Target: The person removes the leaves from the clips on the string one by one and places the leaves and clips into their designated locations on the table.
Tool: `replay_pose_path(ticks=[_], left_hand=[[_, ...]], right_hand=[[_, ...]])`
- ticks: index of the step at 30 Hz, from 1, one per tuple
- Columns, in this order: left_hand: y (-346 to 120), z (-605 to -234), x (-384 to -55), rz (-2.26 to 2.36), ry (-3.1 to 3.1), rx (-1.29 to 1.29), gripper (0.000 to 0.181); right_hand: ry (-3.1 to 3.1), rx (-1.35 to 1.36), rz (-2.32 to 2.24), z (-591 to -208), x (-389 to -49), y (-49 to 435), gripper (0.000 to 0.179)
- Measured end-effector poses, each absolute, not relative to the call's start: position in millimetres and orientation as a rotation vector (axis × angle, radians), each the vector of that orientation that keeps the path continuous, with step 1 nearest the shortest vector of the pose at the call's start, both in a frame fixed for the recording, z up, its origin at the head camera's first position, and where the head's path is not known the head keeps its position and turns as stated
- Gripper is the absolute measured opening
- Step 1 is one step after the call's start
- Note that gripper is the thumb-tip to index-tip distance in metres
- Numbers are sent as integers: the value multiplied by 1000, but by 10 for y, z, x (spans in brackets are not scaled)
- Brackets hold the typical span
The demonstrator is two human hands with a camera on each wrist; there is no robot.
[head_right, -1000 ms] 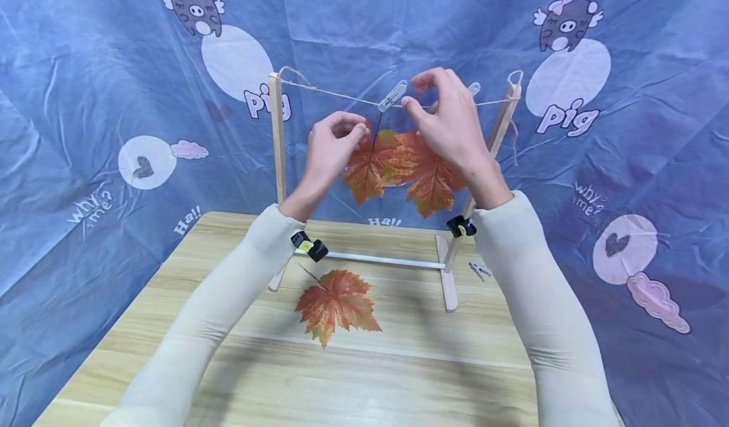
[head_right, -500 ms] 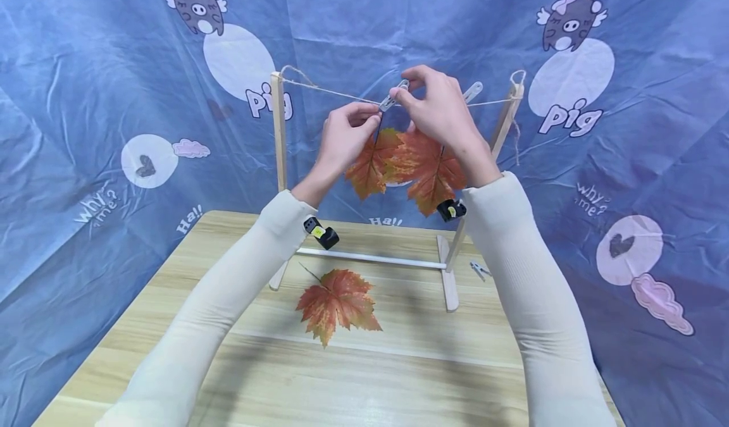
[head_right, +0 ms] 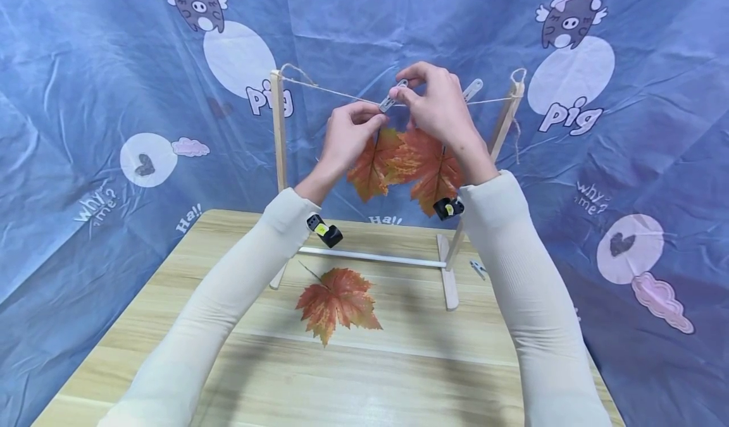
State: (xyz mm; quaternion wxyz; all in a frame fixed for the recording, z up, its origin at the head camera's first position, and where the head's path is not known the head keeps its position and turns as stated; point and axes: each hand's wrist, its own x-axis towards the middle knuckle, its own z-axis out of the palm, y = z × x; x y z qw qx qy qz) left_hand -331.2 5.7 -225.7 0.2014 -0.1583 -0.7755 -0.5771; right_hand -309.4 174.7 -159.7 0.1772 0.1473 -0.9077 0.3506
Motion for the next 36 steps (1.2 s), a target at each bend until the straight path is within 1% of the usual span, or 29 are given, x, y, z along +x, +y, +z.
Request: replay_pose_path(ticks=[7,13,20,24,36], left_hand=[[83,-2266,-3318,-1633,-2145,-413,12],[89,-2271,-3321,-1641,-2154,-400,13],[81,-2266,-3327,-1686,-2112,-399,13],[71,-2274,-3323,-1696,-2083,-406,12],[18,-2295,-3273,-1751,-2030,-423,7]], right_hand=[[-2554,417,986,-1602,-3083,1754,41],[-2500,408,1018,-1625,-3086,1768,37],[-2363,418,1083,-1638,-3094,1747,26],[-2285,397,1100,-1621,-3086,1725,24],[-2196,368,1103,-1649,-3059,1769,24]])
